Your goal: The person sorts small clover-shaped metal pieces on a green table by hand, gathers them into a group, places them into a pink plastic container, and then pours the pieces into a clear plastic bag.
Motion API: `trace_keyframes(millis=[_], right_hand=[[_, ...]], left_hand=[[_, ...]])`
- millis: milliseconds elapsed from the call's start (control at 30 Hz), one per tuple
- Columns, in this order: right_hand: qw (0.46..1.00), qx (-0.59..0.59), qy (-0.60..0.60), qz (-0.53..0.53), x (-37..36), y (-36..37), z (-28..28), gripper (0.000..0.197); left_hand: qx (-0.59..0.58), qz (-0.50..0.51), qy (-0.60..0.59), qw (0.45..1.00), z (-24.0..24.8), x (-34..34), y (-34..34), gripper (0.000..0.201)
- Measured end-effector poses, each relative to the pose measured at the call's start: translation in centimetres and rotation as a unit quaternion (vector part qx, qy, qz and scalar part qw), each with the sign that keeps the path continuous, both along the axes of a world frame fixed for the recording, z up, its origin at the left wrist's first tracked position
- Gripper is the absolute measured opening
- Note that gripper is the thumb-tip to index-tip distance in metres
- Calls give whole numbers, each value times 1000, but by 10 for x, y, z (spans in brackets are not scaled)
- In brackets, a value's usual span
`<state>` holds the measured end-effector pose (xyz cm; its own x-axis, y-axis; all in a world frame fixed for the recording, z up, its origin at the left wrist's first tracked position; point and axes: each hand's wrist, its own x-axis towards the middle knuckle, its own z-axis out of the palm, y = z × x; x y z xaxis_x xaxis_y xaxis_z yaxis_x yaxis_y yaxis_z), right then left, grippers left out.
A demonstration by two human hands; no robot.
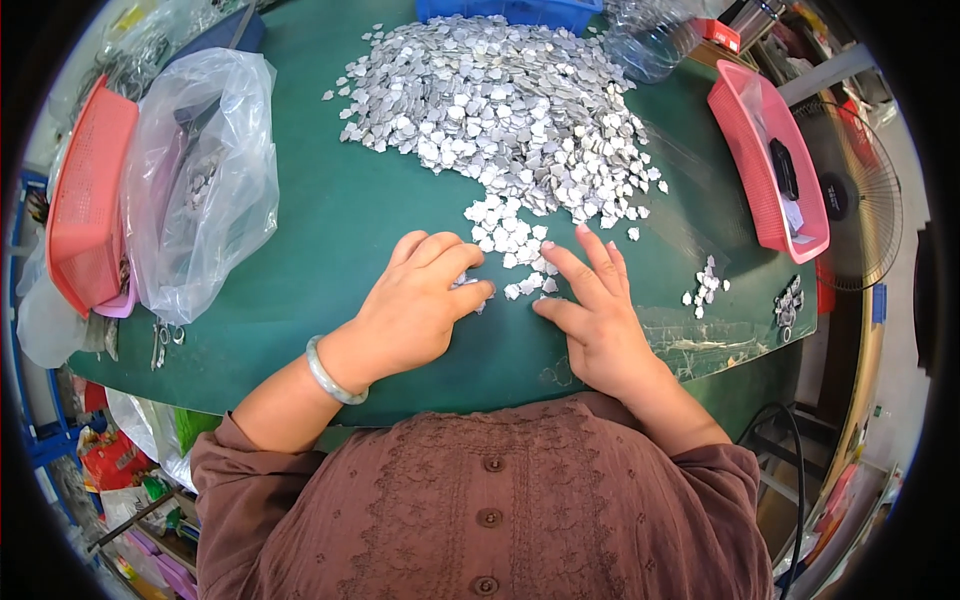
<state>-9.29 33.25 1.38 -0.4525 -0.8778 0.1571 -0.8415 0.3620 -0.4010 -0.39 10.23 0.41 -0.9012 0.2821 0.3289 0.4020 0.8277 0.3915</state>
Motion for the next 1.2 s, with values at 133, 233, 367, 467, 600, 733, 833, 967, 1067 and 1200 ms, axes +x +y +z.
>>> trace_keyframes(millis=[133,233,367,467,600,733,833,967,1067,1200], right_hand=[[1000,6,22,-19,4,-3,-2,35],[999,19,44,-15,7,-5,-7,37],[1000,5,23,3,5,1,-3,39],[1000,0,16,-6,4,4,-3,38],[1000,16,8,21,7,3,-3,38],[1000,-3,20,-14,3,1,-3,41],[998,33,43,-40,2,-2,-5,42],[999,-4,29,-15,-1,2,-2,39],[996,-46,19,-74,-8,16,-5,33],[997,-26,12,-65,-3,23,-4,30]], left_hand=[[4,9,10,1000,1,1,6,29],[4,6,24,1000,-3,0,13,28],[1,-6,15,1000,-4,2,11,27],[-4,-11,3,1000,-1,2,10,28],[8,-10,-5,1000,-1,3,12,27],[14,-18,3,1000,-2,3,15,29],[17,-38,0,999,-2,3,16,31],[27,-24,-8,999,-1,3,16,32],[24,-18,-8,1000,1,2,18,32],[18,-26,-15,999,1,1,19,32]])
